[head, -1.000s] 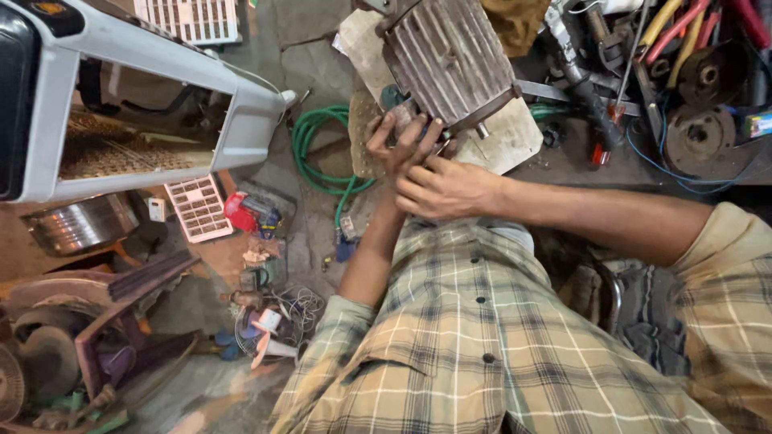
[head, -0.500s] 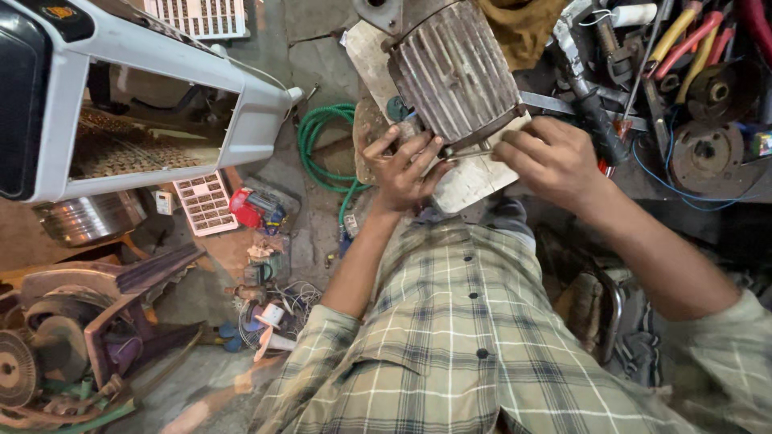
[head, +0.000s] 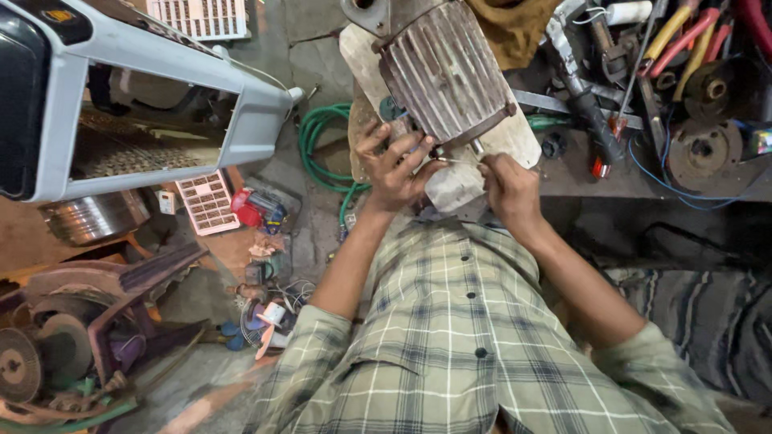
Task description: The person disassembles an electric motor on a workbench. They use pliers to work on the motor, pry at the red end bell with a hammer-like tool, remove the fan cover, set parts aside, and use a wrench to loosen and remove bolts from the motor housing while turning the motor over to reach different sides.
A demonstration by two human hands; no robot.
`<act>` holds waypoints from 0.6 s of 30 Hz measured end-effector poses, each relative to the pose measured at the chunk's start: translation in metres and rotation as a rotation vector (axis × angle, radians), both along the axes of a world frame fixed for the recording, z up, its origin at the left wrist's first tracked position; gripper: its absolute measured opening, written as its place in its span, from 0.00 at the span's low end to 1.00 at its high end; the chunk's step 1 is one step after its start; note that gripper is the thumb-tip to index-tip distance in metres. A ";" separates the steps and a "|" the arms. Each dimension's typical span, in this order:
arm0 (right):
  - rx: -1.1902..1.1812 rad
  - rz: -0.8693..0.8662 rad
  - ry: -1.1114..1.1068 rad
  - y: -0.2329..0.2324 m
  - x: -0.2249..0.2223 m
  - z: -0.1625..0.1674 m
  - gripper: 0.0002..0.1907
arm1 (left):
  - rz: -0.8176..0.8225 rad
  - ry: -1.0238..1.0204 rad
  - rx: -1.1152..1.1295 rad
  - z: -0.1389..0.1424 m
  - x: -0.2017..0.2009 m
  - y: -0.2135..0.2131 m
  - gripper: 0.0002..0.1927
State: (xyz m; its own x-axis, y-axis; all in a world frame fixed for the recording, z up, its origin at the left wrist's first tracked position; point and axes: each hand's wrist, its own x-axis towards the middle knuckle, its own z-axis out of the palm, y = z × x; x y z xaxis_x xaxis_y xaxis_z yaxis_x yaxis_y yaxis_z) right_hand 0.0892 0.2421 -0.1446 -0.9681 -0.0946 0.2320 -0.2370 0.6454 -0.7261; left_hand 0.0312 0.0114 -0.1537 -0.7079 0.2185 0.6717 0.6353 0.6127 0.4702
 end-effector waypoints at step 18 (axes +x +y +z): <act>-0.439 0.291 -0.551 0.004 0.043 -0.017 0.11 | 0.030 0.036 -0.148 0.039 -0.004 -0.005 0.23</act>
State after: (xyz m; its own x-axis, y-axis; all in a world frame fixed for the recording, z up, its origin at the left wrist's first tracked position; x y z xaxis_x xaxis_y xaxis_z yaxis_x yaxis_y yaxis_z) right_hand 0.1325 0.2462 -0.1614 -0.9049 -0.3744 -0.2024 0.1175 0.2373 -0.9643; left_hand 0.0271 0.0064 -0.1150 -0.6917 0.2958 0.6589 0.6304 0.6924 0.3509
